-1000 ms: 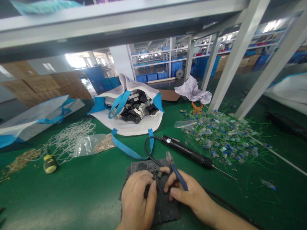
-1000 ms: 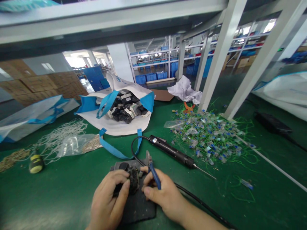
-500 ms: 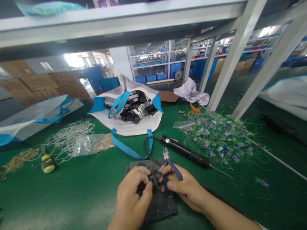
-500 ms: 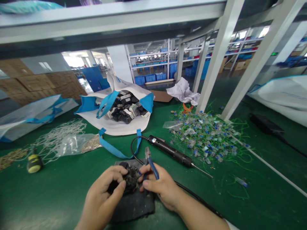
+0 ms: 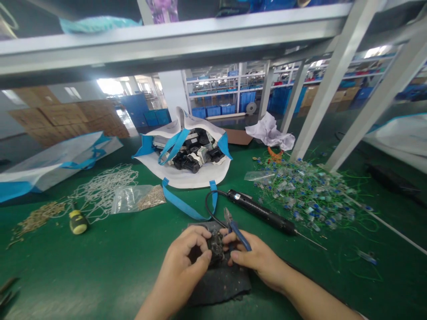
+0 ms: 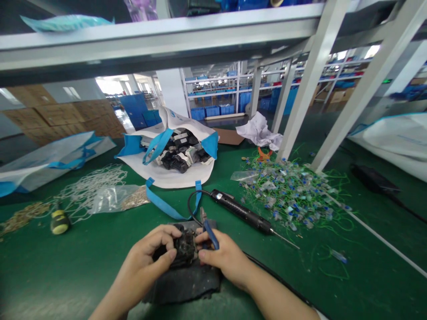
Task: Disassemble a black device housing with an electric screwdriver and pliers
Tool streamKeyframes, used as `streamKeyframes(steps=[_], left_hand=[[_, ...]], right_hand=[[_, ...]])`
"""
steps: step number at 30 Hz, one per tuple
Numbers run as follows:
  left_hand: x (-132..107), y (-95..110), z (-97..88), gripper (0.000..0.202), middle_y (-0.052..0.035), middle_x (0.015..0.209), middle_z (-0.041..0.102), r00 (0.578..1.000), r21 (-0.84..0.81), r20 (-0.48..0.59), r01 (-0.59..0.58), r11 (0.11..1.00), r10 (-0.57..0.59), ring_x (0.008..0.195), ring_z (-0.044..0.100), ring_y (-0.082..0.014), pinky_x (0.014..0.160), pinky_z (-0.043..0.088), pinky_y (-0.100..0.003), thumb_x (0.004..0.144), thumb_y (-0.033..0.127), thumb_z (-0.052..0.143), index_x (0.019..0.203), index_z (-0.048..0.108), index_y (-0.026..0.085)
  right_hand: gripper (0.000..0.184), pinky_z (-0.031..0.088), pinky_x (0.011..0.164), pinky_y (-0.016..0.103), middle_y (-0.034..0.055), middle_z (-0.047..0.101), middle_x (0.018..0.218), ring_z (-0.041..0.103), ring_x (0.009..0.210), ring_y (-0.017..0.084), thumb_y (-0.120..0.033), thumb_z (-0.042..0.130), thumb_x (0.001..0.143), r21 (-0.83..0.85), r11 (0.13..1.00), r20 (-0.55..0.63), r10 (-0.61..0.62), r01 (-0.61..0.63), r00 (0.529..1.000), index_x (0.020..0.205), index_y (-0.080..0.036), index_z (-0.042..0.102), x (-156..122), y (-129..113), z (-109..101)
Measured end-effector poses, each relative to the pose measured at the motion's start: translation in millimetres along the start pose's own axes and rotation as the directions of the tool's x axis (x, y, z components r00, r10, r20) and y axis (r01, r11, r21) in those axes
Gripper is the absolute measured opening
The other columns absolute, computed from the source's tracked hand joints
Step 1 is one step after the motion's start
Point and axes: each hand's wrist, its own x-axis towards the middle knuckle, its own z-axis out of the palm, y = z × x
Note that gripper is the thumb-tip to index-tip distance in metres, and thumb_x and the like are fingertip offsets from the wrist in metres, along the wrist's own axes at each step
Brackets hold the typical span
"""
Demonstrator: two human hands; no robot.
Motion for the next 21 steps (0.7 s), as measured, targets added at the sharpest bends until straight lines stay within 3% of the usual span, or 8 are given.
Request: streamKeyframes(steps=[1,4,7,11,17,21], left_hand=[[0,-1,1.2,0.007,-0.0038,0.087,0.057,1.000,0.025,-0.003,-0.001,1.000,0.001,0.085,0.054,-0.0174,0.075,0.044,-0.030,0.066,0.011,0.049,0.067,0.048,0.018],[-1,-3,5.0,0.034,-0.0033,0.094,0.055,1.000,0.112,-0.011,0.002,0.994,-0.001,0.088,0.053,-0.0185,0.080,0.044,-0.034,0.057,0.008,0.054,0.089,0.048,0.020],[-1,-8,7.2,0.046,-0.0039,0.102,0.053,1.000,0.182,-0.013,-0.001,0.983,0.004,0.092,0.053,-0.0196,0.082,0.043,-0.036,0.055,0.005,0.053,0.097,0.047,0.022],[-1,-11,7.9,0.046,-0.0027,0.102,0.055,1.000,0.220,-0.016,0.013,0.975,-0.009,0.094,0.053,-0.0195,0.084,0.043,-0.037,0.056,0.003,0.052,0.096,0.049,0.024],[1,-9,7.9,0.046,-0.0008,0.098,0.056,0.998,0.206,-0.044,0.053,0.977,-0.045,0.092,0.052,-0.0196,0.083,0.043,-0.037,0.053,0.002,0.054,0.093,0.051,0.025],[5,-7,6.5,0.044,-0.0018,0.093,0.058,0.995,0.214,-0.057,0.092,0.972,-0.081,0.086,0.055,-0.0220,0.076,0.047,-0.037,0.049,0.005,0.063,0.089,0.053,0.023]], right_hand=[[0.038,0.043,0.068,0.031,0.0111,0.042,0.118,0.051,0.085,0.020,-0.038,0.069,0.060,-0.007,1.000,0.017,-0.001,0.001,1.000,0.088,-0.014,0.060,0,0,0],[0.037,0.043,0.069,0.033,0.0117,0.041,0.119,0.050,0.089,0.023,-0.039,0.068,0.061,-0.020,1.000,0.060,-0.020,0.021,0.998,0.088,-0.014,0.063,1,1,-1],[0.038,0.043,0.071,0.035,0.0106,0.043,0.117,0.048,0.092,0.024,-0.042,0.066,0.063,-0.042,0.997,0.078,-0.066,0.069,0.995,0.090,-0.016,0.064,0,2,0],[0.043,0.042,0.077,0.039,0.0094,0.044,0.114,0.047,0.095,0.026,-0.048,0.063,0.064,-0.108,0.987,0.074,-0.107,0.115,0.992,0.094,-0.018,0.063,-4,2,0],[0.046,0.040,0.082,0.046,0.0085,0.042,0.122,0.048,0.098,0.031,-0.054,0.057,0.066,-0.270,0.962,0.011,-0.040,0.041,0.999,0.099,-0.023,0.062,-8,2,-7],[0.044,0.029,0.094,0.050,0.0092,0.053,0.114,0.042,0.110,0.036,-0.057,0.057,0.061,-0.489,0.868,0.041,-0.078,0.088,0.996,0.092,-0.027,0.067,1,13,-23]])
